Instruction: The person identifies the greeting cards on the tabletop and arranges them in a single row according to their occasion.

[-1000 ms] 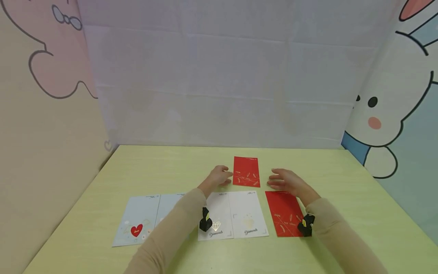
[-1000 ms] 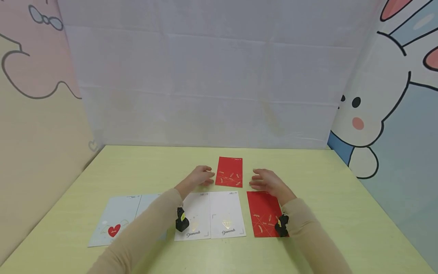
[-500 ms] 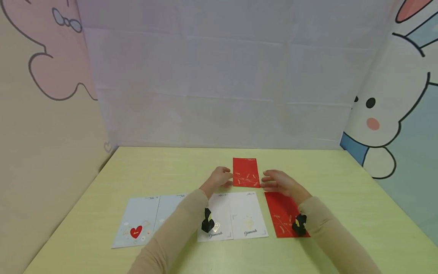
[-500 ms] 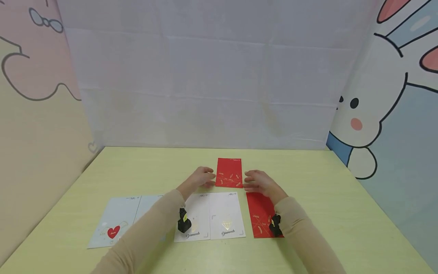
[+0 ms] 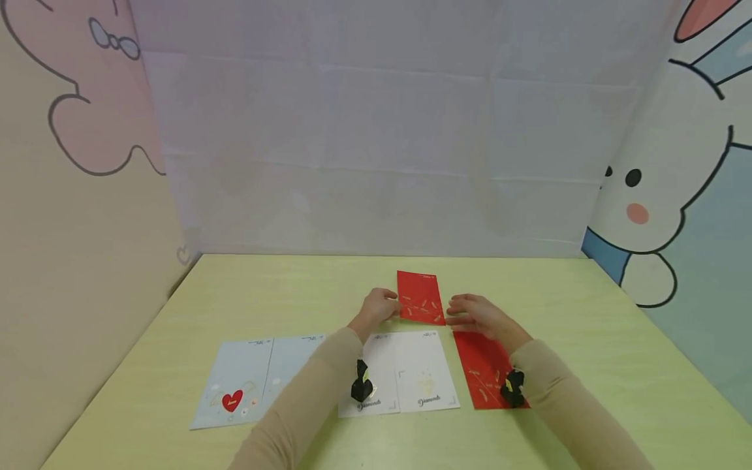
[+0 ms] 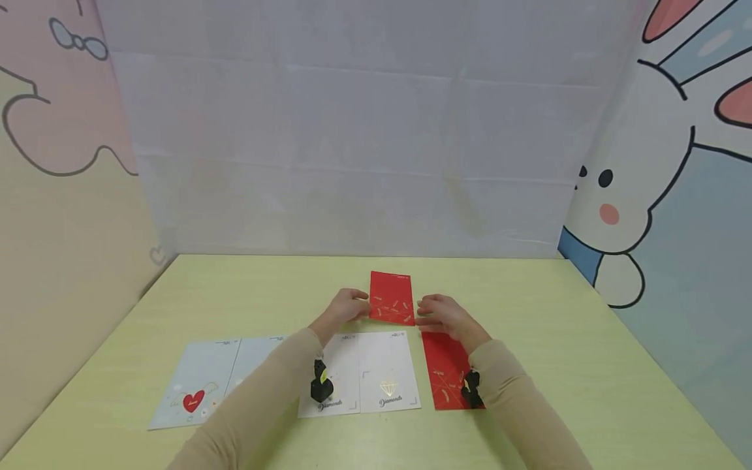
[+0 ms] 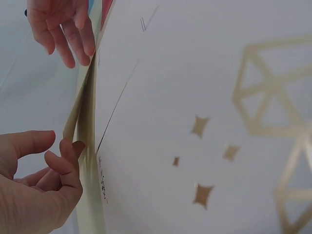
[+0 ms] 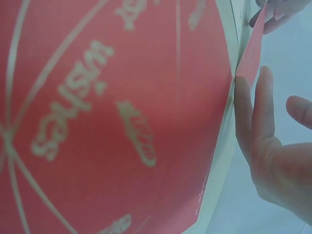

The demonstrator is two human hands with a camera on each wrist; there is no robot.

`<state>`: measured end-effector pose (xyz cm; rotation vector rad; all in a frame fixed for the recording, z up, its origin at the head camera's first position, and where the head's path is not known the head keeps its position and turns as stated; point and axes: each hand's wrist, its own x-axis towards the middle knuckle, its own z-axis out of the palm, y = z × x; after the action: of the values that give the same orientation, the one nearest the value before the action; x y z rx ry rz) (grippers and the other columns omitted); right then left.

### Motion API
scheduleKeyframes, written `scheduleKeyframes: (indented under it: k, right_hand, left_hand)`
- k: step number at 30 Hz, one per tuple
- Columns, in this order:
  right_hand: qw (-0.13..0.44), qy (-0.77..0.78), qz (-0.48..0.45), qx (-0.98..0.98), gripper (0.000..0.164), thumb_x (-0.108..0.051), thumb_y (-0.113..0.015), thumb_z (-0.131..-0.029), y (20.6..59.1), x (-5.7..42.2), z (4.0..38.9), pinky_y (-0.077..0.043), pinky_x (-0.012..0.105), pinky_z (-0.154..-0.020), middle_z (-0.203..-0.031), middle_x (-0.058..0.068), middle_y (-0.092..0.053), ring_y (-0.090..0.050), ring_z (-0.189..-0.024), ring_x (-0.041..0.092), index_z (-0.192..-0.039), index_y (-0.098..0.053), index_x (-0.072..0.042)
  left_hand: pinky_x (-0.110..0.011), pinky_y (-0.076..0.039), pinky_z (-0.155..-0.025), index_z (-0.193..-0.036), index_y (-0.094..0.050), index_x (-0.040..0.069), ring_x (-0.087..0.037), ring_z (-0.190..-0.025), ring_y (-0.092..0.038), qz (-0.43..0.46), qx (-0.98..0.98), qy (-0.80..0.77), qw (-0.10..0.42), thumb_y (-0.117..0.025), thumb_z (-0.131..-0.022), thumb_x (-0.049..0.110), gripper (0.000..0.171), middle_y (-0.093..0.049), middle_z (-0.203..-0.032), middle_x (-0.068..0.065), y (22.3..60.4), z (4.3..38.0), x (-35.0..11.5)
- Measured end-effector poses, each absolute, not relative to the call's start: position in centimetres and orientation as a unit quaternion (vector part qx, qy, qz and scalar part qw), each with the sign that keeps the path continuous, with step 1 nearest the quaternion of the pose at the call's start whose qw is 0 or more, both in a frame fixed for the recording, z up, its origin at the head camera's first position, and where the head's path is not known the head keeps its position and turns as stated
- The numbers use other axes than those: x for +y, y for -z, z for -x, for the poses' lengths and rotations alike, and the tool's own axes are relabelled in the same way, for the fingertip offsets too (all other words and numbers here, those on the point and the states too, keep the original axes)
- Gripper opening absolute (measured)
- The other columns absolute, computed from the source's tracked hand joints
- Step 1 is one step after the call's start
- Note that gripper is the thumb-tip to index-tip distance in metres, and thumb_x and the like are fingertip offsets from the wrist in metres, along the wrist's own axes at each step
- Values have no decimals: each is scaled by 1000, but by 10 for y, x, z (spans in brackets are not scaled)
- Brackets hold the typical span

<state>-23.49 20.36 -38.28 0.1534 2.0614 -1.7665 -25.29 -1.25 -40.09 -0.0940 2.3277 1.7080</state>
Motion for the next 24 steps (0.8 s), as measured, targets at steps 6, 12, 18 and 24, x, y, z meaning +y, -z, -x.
scheduleKeyframes:
  k: [6,12,18,24]
  right_hand:
    - [205,618,-50,757,49,-13,-45,-92,383,202,234,-48,33,-74,-121,26,-42,-54,-100,32,-132,-25,7]
    - [201,607,-50,767,47,-12,-46,-91,388,201,236,-48,32,-72,-120,24,-43,-56,-95,30,-130,-28,7]
    - [202,594,-38,778,48,-12,-46,-91,389,200,236,-49,31,-70,-122,25,-40,-56,-92,29,-131,-28,7]
    - [195,578,-48,791,48,-15,-48,-91,389,199,236,-49,30,-68,-117,22,-45,-57,-84,23,-131,-31,4]
  left_hand:
    - [-21,-44,-55,-117,-51,-5,-12,-60,-55,32,796,-593,116,-60,-78,0,40,-61,-82,-10,402,251,-11]
    - [-25,-46,-58,-127,-44,2,-16,-60,-55,22,788,-603,120,-59,-80,-1,50,-57,-77,-9,403,250,-10]
    - [-24,-42,-53,-131,-39,5,-16,-58,-53,4,777,-616,125,-57,-81,-2,54,-57,-69,-7,403,251,-7]
    - [-25,-36,-50,-132,-37,6,-17,-56,-49,-17,771,-624,124,-54,-81,-3,54,-56,-65,-5,402,250,-5]
